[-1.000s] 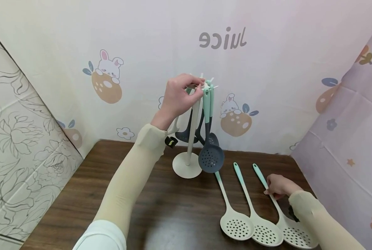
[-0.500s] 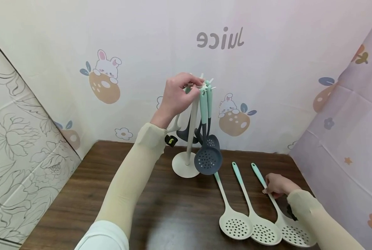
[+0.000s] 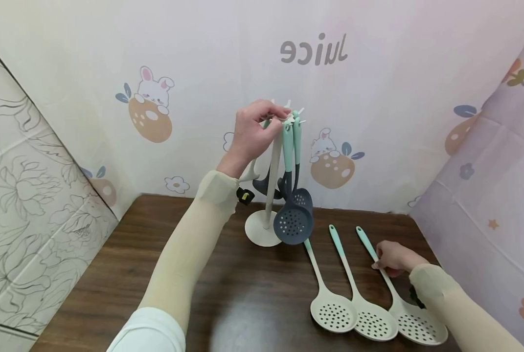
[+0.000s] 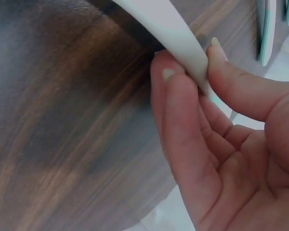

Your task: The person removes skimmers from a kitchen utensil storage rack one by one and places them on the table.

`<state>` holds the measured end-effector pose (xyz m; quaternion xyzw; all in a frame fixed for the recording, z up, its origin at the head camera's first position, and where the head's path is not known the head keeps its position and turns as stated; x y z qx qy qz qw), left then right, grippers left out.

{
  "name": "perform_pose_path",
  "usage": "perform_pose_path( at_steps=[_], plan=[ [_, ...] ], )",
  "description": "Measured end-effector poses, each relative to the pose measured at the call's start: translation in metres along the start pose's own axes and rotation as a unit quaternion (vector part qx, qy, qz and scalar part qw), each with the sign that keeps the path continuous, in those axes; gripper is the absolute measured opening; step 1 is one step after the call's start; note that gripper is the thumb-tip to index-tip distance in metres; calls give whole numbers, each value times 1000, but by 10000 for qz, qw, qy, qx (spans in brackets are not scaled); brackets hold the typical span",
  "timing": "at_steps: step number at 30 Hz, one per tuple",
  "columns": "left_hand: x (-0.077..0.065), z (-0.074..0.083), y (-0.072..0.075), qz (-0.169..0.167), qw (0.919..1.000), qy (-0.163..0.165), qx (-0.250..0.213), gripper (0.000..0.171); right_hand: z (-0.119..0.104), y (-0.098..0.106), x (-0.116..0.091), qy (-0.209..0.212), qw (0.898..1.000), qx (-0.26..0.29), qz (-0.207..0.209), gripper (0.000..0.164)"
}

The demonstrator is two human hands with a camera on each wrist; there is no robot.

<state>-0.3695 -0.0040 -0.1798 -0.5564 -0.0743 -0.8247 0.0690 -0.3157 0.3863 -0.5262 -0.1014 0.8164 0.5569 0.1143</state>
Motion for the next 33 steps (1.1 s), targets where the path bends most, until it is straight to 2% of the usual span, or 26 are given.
perform_pose_path(
  at_steps=[6,9,12,16,20,23,28,33],
  plan=[
    [-1,-3,-1,-17,9999,-43,-93,20,0,6,-4,-18,9999,104,5,23],
    [-1,-4,-1,9,9999,-154,-76,21,-9,14,-3,96,9998,-96,123,24],
    [-1,-4,1,86,9996,-258,-126,22,-27,30,0,358,9980,-380,346,34],
    [0,-4,1,83,9995,-230,-204,22,-62,59,2,864,9894,-541,1034,40],
    [-1,-5,1,54,9997,-124,-223,21,-111,89,-7,1478,9697,-88,1944,30],
    [-1,-4,3,95,9997,-120,-202,21,-152,103,-21,1874,9514,478,2396,24],
    [-1,-4,3,72,9998,-159,-123,22,-206,111,-43,2366,9201,1459,2761,24],
    [-2,-6,0,56,9997,-234,-32,21,-241,116,-55,2739,8806,2355,3067,30]
  ],
)
Point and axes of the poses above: each hand's wrist, its own x-axis towards the middle knuckle, its own y-axis out of the back of the hand, z = x × y, the point moved 8 cm from there along x, towards the middle knuckle, and after that the axes turned 12 degrees about z, right-handed, at the moved point
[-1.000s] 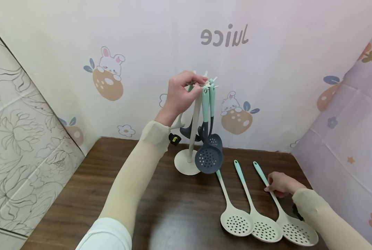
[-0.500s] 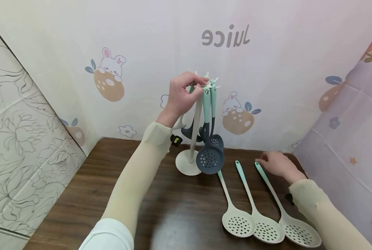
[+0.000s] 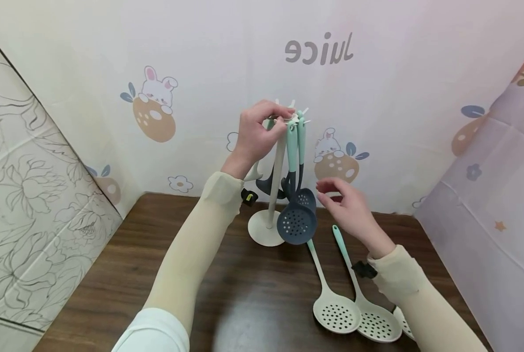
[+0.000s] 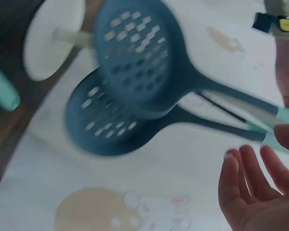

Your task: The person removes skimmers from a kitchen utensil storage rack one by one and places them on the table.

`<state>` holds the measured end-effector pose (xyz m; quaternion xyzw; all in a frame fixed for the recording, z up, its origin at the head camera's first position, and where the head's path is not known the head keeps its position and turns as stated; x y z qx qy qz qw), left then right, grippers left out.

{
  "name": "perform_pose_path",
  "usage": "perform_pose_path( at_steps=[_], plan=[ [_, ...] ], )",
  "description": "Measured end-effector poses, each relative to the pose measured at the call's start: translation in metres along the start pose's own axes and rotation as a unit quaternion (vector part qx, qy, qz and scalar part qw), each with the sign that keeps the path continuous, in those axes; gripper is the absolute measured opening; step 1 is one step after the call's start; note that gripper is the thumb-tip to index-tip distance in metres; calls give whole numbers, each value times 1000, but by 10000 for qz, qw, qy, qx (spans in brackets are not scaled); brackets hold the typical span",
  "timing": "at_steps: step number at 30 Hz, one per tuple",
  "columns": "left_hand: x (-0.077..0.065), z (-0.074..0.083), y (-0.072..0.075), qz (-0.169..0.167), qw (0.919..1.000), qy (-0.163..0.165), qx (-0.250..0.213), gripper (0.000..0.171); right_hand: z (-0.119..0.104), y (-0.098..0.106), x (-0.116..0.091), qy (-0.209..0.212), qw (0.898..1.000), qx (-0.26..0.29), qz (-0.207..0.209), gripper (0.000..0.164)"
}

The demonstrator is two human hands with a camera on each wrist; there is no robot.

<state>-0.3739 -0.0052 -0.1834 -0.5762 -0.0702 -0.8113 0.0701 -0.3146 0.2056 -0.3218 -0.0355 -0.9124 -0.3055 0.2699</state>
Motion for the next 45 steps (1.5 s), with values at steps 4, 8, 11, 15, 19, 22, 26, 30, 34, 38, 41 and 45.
perform_pose_path(
  at_steps=[4,8,11,15,19,22,26,30,34,38,41,45],
  plan=[
    [1,2,-3,-29,10000,-59,-4,21,-16,-7,5,140,9981,524,291,37],
    [1,2,-4,-44,10000,-25,-31,22,-22,-19,9,44,9951,946,274,41],
    [0,1,-2,-16,10000,55,-57,22,-23,-29,12,-138,9937,1099,150,43],
    [-1,0,1,10,9999,118,-44,21,-26,-37,15,-328,9913,1273,8,46],
    [-2,1,1,45,9999,91,-1,22,-27,-42,16,-406,9895,1388,-52,46],
    [-3,0,1,73,9999,123,29,22,-26,-45,16,-423,9889,1421,-43,44],
    [-3,-1,2,103,9998,171,-39,21,-26,-48,17,-485,9887,1415,-16,43],
    [-2,1,1,127,9998,98,-75,22,-29,-51,19,-576,9903,1267,-46,42],
    [-2,0,-1,87,9999,50,-50,23,-33,-57,18,-487,9927,1094,-124,33],
    [-3,-1,-1,52,10000,53,-3,22,-37,-60,16,-451,9901,1313,-187,23],
    [-3,-1,-1,54,10000,42,17,22,-39,-61,14,-550,9853,1603,-238,21],
    [-2,-2,0,53,10000,78,-12,23,-41,-61,12,-647,9825,1728,-254,23]
  ],
)
Point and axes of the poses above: each hand's wrist, its own x-axis towards the middle knuckle, its own y-axis out of the back of the hand, z = x × y, the point moved 8 cm from there along x, towards the middle knuckle, and after that the axes turned 12 degrees about z, right-handed, at the moved point
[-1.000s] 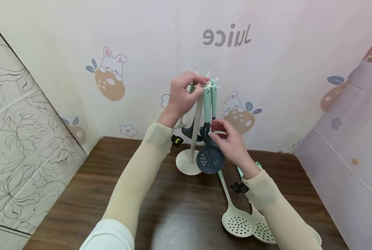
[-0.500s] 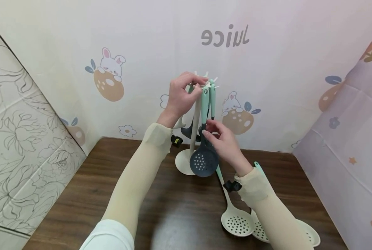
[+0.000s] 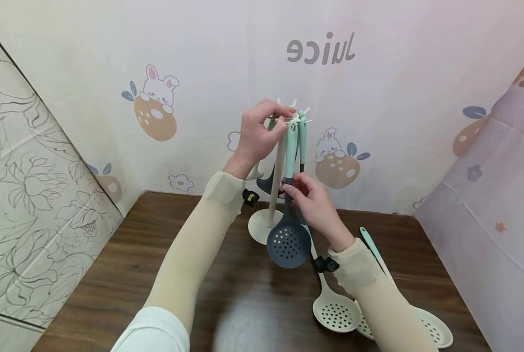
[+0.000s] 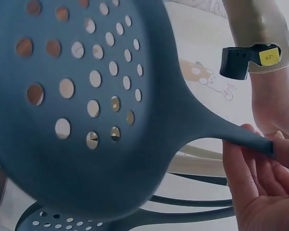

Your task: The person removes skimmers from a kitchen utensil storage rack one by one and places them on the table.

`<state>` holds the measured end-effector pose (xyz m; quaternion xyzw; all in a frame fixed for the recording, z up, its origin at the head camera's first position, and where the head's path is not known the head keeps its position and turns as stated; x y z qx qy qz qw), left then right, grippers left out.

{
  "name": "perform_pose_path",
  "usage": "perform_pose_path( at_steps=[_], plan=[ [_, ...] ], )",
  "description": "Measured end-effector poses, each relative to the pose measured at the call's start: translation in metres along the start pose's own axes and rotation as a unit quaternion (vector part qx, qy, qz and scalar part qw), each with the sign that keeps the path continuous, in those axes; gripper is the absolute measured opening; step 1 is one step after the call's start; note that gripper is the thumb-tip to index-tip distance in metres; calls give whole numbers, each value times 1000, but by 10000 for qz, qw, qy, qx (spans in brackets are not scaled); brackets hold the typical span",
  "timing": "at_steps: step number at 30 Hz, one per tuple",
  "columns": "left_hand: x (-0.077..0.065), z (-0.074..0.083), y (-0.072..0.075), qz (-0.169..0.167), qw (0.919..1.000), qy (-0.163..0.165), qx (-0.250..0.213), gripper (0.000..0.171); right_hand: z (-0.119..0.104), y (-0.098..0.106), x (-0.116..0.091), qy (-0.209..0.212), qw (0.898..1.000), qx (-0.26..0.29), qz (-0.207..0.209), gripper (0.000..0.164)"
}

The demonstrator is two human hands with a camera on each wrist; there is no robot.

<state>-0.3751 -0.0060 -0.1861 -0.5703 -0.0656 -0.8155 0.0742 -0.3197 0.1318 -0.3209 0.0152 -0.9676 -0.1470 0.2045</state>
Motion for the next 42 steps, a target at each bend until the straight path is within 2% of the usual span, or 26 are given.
perform_pose_path(
  at_steps=[8,15,33,42],
  plan=[
    [2,1,0,54,10000,-1,-64,23,-6,5,-2,39,10000,52,24,22],
    [0,0,0,46,10000,-19,69,23,-5,8,-5,-61,10000,51,-16,23],
    [0,1,-2,47,10000,-12,51,23,-23,19,-10,464,9988,-61,164,19],
    [0,1,-1,74,10000,31,35,23,-27,26,-15,506,9984,-141,208,14]
  ],
)
Point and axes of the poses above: each hand's wrist, its own x-axis towards the middle knuckle, its own y-axis out of the back of the hand, z = x × y, the point moved 8 cm from there along x, towards the middle knuckle, and after that the axes turned 12 degrees about z, right-handed, at the moved point
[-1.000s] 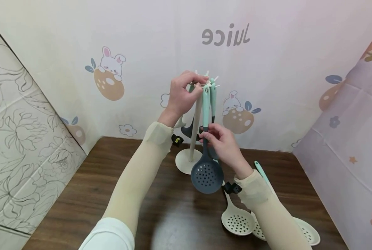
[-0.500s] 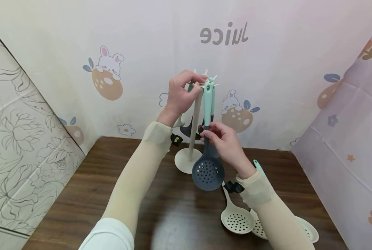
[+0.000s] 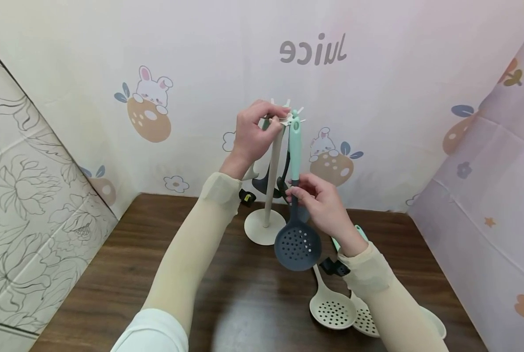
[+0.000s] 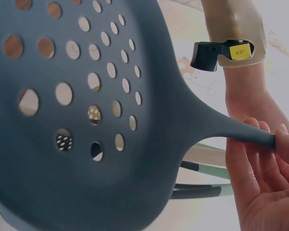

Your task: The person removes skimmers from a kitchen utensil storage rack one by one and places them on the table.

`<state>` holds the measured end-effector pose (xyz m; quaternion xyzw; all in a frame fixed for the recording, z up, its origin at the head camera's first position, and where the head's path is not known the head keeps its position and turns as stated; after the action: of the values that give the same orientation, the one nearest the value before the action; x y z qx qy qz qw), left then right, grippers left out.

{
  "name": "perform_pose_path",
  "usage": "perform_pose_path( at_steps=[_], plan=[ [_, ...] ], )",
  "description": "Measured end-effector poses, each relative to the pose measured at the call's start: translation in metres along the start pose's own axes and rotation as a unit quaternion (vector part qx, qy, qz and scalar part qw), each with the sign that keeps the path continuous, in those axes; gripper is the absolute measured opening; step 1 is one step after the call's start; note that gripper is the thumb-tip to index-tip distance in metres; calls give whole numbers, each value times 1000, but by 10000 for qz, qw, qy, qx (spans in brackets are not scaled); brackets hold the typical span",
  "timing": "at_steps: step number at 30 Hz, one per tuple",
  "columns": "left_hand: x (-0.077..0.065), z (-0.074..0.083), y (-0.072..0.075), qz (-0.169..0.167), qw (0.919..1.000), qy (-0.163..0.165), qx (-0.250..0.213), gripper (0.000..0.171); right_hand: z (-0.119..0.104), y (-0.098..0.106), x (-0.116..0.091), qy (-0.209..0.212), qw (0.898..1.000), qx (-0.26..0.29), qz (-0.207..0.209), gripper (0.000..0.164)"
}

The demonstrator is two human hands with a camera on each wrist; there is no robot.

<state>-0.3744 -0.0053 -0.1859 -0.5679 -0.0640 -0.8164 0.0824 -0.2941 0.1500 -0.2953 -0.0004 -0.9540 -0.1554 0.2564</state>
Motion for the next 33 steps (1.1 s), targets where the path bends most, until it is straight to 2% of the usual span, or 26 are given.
perform_pose_path(
  at_steps=[7,12,17,21,27,33],
  plan=[
    [0,2,0,42,9999,62,70,21,7,6,-2,-147,9999,-54,-29,13],
    [2,24,3,34,10000,72,13,19,10,12,-5,-211,9994,-250,-104,17],
    [4,35,5,23,9998,204,8,21,15,21,-9,-193,9988,-429,-92,21],
    [2,27,5,66,9998,159,59,20,20,26,-12,-171,9980,-594,-121,20],
    [-2,0,-1,91,9999,70,-4,21,33,37,-18,-380,9955,-855,-113,20],
    [-1,0,-1,111,9999,-51,-93,23,43,48,-19,-639,9944,-812,-199,23]
  ],
)
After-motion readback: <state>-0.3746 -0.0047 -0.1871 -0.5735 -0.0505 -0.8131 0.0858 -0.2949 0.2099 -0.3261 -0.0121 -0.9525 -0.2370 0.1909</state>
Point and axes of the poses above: each hand's wrist, its own x-axis towards the middle knuckle, its own y-axis out of the back of the hand, z = x × y, the point moved 8 cm from there along x, towards the middle knuckle, and after that the axes turned 12 degrees about z, right-handed, at the moved point
